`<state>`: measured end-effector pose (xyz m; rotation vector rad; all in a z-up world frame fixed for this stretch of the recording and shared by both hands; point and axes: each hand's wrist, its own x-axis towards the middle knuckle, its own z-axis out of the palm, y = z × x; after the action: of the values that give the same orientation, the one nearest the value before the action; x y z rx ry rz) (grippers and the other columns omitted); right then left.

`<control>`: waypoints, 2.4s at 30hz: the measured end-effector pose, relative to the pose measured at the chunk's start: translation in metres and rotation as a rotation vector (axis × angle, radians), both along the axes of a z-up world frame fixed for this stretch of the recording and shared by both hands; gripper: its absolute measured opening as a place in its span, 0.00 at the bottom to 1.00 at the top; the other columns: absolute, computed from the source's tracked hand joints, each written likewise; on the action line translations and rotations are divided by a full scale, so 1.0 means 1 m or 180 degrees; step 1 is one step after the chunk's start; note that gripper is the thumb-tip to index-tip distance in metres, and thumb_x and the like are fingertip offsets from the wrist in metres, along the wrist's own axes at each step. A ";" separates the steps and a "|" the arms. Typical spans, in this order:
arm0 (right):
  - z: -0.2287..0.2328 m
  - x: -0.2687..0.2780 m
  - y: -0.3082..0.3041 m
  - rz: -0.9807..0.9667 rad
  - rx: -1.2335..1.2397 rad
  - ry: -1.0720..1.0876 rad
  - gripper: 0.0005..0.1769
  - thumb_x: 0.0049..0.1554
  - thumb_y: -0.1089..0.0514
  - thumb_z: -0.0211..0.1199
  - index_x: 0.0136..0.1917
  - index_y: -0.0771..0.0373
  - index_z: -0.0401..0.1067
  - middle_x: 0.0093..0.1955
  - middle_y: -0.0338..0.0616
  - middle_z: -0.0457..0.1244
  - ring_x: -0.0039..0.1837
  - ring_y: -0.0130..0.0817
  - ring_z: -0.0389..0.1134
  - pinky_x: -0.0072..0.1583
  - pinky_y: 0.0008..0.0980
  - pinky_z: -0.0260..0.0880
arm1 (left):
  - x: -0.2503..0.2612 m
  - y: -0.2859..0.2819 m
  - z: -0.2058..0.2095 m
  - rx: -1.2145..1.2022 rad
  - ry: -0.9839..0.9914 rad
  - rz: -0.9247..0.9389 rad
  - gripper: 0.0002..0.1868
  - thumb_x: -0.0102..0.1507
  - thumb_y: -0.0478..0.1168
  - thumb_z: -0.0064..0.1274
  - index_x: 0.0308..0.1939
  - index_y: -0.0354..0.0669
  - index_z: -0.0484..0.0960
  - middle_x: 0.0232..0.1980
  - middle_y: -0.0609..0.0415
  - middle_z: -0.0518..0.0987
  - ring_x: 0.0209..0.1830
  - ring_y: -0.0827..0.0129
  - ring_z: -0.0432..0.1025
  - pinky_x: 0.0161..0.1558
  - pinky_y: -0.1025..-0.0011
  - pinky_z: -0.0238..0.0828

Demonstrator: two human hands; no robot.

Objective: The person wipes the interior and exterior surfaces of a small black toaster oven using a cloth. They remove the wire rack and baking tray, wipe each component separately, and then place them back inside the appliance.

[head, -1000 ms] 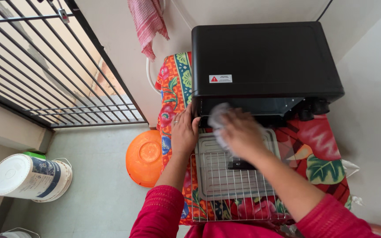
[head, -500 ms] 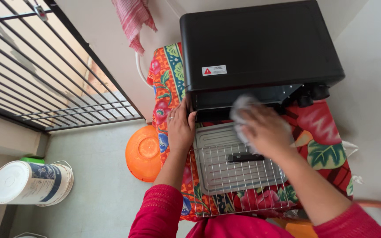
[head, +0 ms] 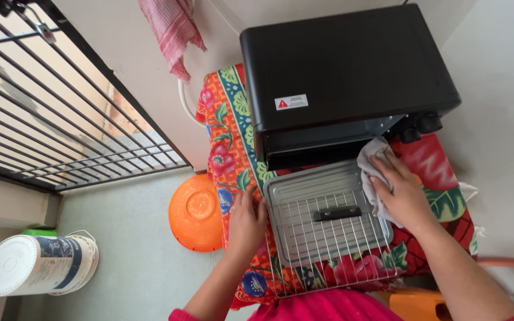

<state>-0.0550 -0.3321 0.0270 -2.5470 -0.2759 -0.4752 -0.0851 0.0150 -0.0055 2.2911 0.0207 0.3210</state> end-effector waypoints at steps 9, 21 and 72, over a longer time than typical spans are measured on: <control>0.004 -0.015 0.030 0.0050 -0.1086 -0.0470 0.25 0.60 0.50 0.59 0.69 0.57 0.69 0.72 0.50 0.62 0.74 0.53 0.61 0.75 0.54 0.57 | 0.005 -0.002 -0.009 -0.1303 0.1720 -0.0121 0.28 0.64 0.40 0.54 0.69 0.43 0.70 0.38 0.48 0.85 0.32 0.65 0.77 0.36 0.65 0.73; 0.018 -0.030 0.071 0.1552 -0.1411 -0.0177 0.44 0.48 0.44 0.69 0.75 0.48 0.59 0.76 0.47 0.55 0.78 0.47 0.51 0.77 0.53 0.45 | 0.012 -0.005 -0.032 -0.1429 0.1528 -0.0158 0.25 0.63 0.38 0.59 0.64 0.37 0.75 0.42 0.54 0.84 0.34 0.76 0.77 0.38 0.74 0.75; 0.163 0.015 0.037 0.0116 0.3762 -0.0300 0.26 0.68 0.55 0.58 0.75 0.65 0.60 0.63 0.42 0.64 0.60 0.29 0.68 0.62 0.32 0.72 | 0.193 -0.012 0.184 -0.3184 0.0042 0.0148 0.18 0.71 0.44 0.42 0.61 0.36 0.71 0.53 0.43 0.80 0.49 0.62 0.76 0.48 0.62 0.77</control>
<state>-0.0396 -0.2953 0.1902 -1.3686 -0.0323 -0.5258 0.1080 0.0028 0.1789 1.3009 0.1958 0.2388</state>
